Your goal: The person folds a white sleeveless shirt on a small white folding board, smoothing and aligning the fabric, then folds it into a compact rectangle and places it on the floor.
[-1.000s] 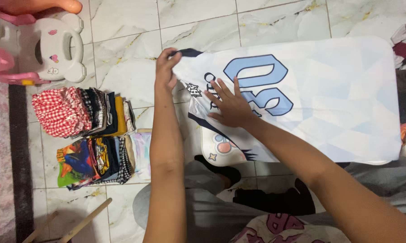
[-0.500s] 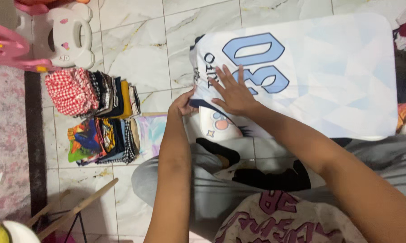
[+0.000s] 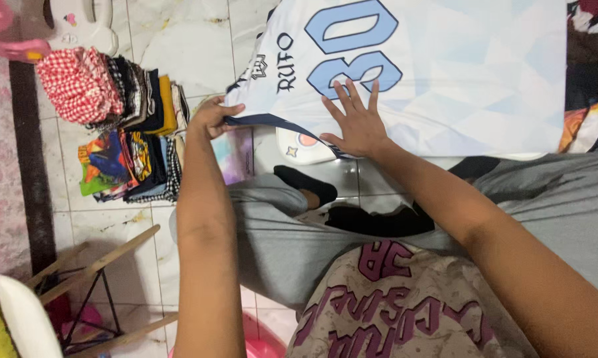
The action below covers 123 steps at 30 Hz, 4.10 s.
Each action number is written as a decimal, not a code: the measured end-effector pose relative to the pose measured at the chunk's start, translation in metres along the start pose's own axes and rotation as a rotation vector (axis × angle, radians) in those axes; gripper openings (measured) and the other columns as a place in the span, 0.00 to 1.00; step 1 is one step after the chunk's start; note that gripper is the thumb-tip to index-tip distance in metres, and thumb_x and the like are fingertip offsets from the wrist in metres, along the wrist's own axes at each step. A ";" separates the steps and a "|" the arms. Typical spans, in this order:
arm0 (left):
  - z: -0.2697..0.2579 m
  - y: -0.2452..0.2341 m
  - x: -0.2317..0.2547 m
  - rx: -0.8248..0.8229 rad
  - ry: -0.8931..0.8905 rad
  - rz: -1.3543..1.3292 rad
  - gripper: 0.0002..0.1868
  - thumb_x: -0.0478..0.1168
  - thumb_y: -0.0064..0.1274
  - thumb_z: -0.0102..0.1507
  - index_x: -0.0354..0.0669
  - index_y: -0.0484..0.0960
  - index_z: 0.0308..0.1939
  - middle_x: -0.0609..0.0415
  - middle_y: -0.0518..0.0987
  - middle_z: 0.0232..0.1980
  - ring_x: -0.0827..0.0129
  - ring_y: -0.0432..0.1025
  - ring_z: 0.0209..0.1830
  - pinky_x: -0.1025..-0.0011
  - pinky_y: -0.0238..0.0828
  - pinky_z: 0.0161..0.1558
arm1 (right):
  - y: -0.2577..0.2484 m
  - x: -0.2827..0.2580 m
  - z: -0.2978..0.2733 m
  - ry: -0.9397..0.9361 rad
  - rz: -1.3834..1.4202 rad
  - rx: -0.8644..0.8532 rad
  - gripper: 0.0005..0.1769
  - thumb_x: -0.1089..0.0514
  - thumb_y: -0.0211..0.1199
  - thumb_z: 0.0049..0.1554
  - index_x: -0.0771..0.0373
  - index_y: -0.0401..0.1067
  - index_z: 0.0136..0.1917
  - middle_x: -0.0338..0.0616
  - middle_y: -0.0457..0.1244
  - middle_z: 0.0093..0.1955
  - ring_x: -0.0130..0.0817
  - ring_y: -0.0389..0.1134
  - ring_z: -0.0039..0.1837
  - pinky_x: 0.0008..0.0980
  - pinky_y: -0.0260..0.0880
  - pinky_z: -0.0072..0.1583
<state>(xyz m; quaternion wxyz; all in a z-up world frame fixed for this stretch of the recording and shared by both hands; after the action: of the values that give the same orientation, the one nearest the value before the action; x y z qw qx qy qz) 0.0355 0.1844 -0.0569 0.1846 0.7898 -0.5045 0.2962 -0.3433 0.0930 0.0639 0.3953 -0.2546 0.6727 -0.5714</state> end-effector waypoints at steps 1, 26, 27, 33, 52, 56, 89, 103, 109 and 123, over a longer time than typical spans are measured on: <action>-0.005 -0.007 0.001 0.034 -0.009 0.063 0.32 0.33 0.69 0.55 0.42 0.71 0.60 0.50 0.83 0.50 0.64 0.81 0.42 0.64 0.84 0.40 | 0.002 -0.002 -0.002 -0.009 0.011 -0.009 0.50 0.20 0.38 0.59 0.51 0.47 0.83 0.55 0.34 0.86 0.54 0.28 0.86 0.79 0.13 0.71; -0.147 0.378 0.012 -0.005 1.059 1.521 0.47 0.69 0.39 0.67 0.44 0.51 0.82 0.33 0.43 0.83 0.39 0.33 0.83 0.29 0.21 0.73 | -0.054 0.245 -0.182 0.752 0.086 0.136 0.42 0.35 0.42 0.67 0.58 0.45 0.85 0.59 0.34 0.87 0.55 0.30 0.86 0.76 0.19 0.76; -0.146 0.376 0.011 -0.011 1.004 1.579 0.49 0.71 0.37 0.67 0.46 0.49 0.82 0.35 0.40 0.84 0.40 0.31 0.84 0.29 0.19 0.73 | -0.047 0.258 -0.202 0.824 0.109 0.139 0.41 0.34 0.42 0.67 0.57 0.46 0.85 0.58 0.33 0.87 0.55 0.29 0.87 0.76 0.19 0.76; -0.147 0.388 0.016 -0.034 1.059 1.553 0.50 0.72 0.37 0.67 0.41 0.51 0.82 0.29 0.39 0.84 0.35 0.30 0.84 0.23 0.14 0.68 | 0.022 0.378 -0.271 1.247 0.734 0.410 0.46 0.27 0.42 0.63 0.63 0.54 0.80 0.58 0.53 0.78 0.55 0.54 0.77 0.62 0.49 0.74; -0.118 0.424 0.044 0.037 1.045 1.527 0.54 0.76 0.39 0.64 0.44 0.50 0.82 0.29 0.37 0.83 0.34 0.28 0.83 0.22 0.11 0.67 | 0.008 0.484 -0.330 1.007 1.145 -0.232 0.26 0.58 0.71 0.60 0.76 0.74 0.67 0.61 0.69 0.60 0.64 0.60 0.63 0.59 0.57 0.59; -0.127 0.443 0.024 -0.041 1.070 1.600 0.54 0.77 0.35 0.64 0.45 0.49 0.82 0.33 0.37 0.84 0.39 0.30 0.84 0.22 0.12 0.68 | 0.014 0.461 -0.327 1.018 1.325 -0.245 0.28 0.61 0.68 0.54 0.74 0.68 0.65 0.46 0.70 0.54 0.31 0.75 0.52 0.29 0.79 0.52; -0.194 0.315 -0.036 -0.597 1.184 1.929 0.38 0.35 0.41 0.64 0.56 0.54 0.78 0.55 0.52 0.82 0.58 0.46 0.81 0.51 0.31 0.78 | -0.087 0.349 -0.295 0.357 -0.101 -0.584 0.28 0.50 0.79 0.44 0.60 0.75 0.55 0.46 0.69 0.53 0.43 0.72 0.59 0.40 0.73 0.60; -0.215 0.299 0.022 -0.275 1.064 0.994 0.12 0.31 0.52 0.63 0.42 0.83 0.50 0.47 0.82 0.49 0.54 0.76 0.48 0.61 0.74 0.53 | -0.070 0.365 -0.309 0.502 -0.101 -0.701 0.31 0.63 0.70 0.50 0.49 0.73 0.67 0.41 0.72 0.60 0.38 0.75 0.59 0.39 0.74 0.62; -0.218 0.305 0.026 -0.167 1.085 1.115 0.09 0.29 0.53 0.62 0.37 0.78 0.46 0.46 0.82 0.42 0.51 0.77 0.38 0.59 0.74 0.42 | -0.055 0.390 -0.317 0.475 -0.136 -0.704 0.23 0.58 0.72 0.50 0.50 0.78 0.61 0.43 0.74 0.53 0.39 0.76 0.56 0.39 0.75 0.61; -0.204 0.298 0.029 -0.223 0.953 0.870 0.25 0.24 0.58 0.57 0.42 0.86 0.57 0.49 0.84 0.39 0.70 0.72 0.27 0.74 0.72 0.33 | -0.051 0.433 -0.323 0.376 -0.024 -0.584 0.23 0.46 0.78 0.43 0.51 0.84 0.52 0.44 0.75 0.49 0.42 0.76 0.52 0.40 0.74 0.58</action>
<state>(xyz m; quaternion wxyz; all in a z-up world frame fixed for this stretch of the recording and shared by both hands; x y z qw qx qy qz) -0.2828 0.1585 0.1145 0.3320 0.2719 -0.6685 0.6074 -0.8561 -0.0783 0.0203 0.1683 -0.2553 0.8658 -0.3962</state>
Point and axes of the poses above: each hand's wrist, its own z-axis towards the middle knuckle, its own y-axis out of the palm, x = y × z, the point moved 8 cm from there along z, towards the middle knuckle
